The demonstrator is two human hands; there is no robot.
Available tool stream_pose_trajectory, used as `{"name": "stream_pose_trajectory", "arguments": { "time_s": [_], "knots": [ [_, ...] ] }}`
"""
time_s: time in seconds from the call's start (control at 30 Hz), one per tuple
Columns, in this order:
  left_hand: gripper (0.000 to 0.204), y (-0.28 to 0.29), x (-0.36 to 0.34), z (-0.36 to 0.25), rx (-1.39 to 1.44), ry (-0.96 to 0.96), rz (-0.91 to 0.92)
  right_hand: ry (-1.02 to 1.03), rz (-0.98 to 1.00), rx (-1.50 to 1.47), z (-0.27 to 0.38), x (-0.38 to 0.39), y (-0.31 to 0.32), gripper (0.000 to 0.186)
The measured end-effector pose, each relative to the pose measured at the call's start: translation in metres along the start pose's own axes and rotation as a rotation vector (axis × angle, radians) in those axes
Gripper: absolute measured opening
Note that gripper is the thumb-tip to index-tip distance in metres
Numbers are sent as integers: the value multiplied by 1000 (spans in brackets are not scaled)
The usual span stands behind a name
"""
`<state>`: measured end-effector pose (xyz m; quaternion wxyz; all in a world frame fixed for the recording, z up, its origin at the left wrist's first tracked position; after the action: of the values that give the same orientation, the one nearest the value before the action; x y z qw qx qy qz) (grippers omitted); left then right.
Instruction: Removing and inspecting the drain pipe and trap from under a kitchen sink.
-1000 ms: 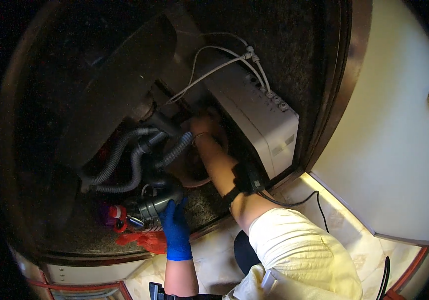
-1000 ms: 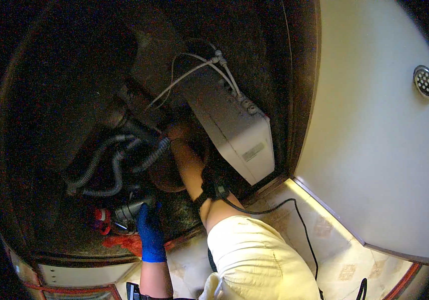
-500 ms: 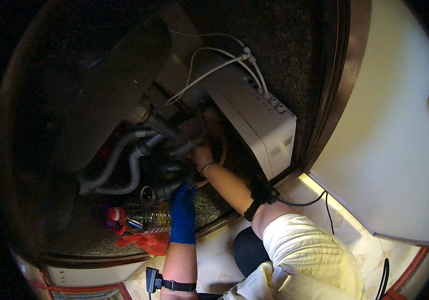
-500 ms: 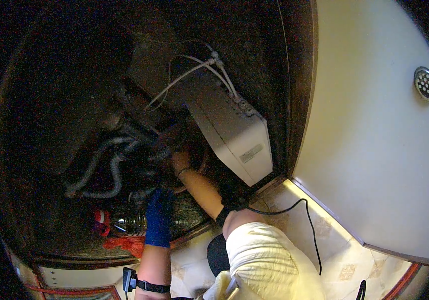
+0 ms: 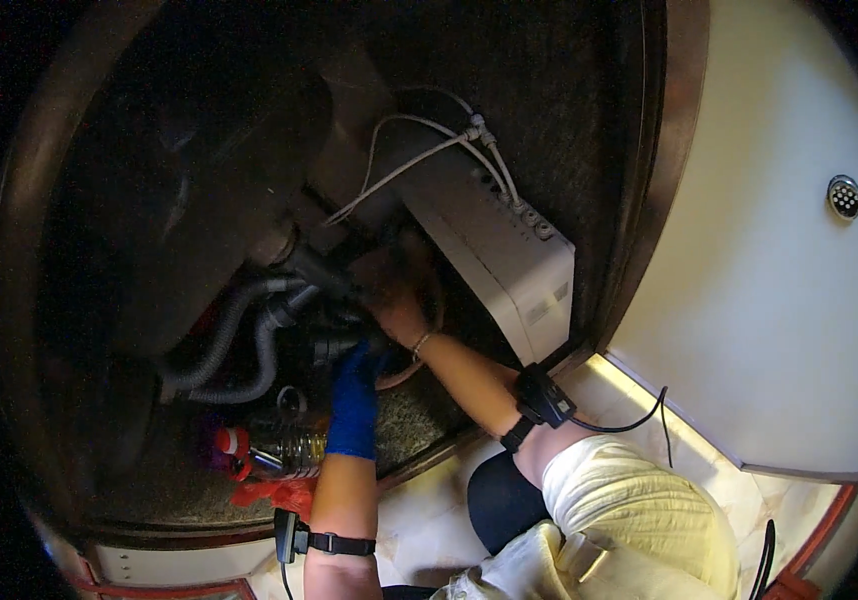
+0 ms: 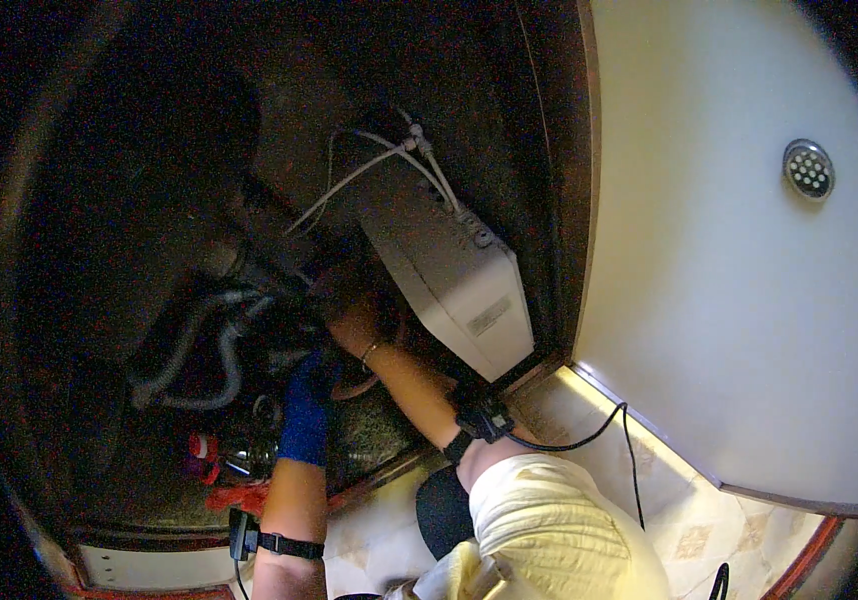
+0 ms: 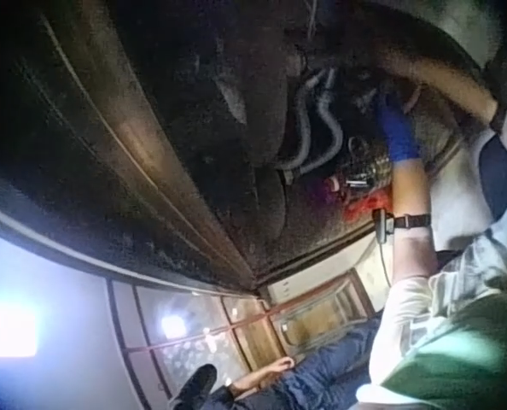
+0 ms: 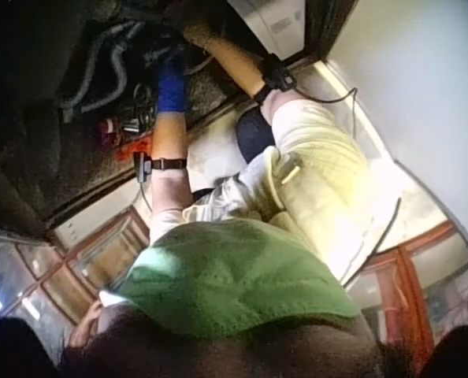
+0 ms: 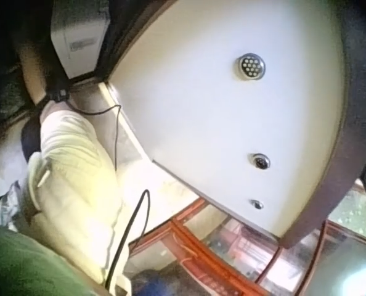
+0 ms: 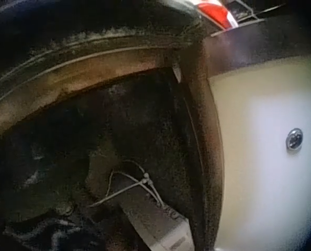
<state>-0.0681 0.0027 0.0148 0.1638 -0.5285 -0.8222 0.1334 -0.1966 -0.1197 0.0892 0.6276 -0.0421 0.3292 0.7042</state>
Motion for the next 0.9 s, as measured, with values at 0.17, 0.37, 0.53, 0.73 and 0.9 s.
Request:
{"name": "stream_pose_trajectory", "arguments": {
  "time_s": [0.17,0.37,0.53,0.73,0.9],
  "knots": [
    [38,-9,-52,47,-186,26,186,91,593,-314,36,28,15,70],
    [43,-13,-42,25,315,-131,168,278,561,-82,48,28,13,83],
    [41,-92,32,-46,-896,-224,105,139,340,121,17,25,25,73],
    [34,-28,80,3,-555,25,-12,80,18,267,-2,25,28,65],
    [37,9,154,-15,-262,-81,-116,93,1,139,1,19,6,58]
  ]
}}
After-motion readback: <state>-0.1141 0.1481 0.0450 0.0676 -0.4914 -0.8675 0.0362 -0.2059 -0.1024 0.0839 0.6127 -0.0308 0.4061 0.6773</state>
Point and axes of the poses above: each hand's wrist, its own x-axis away from the middle knuckle, its own y-axis out of the back of the hand, z = x × y, the point moved 10 cm from there along -x, towards the middle knuckle, and after that the axes turned 10 degrees about x, right-handed, at the moved point
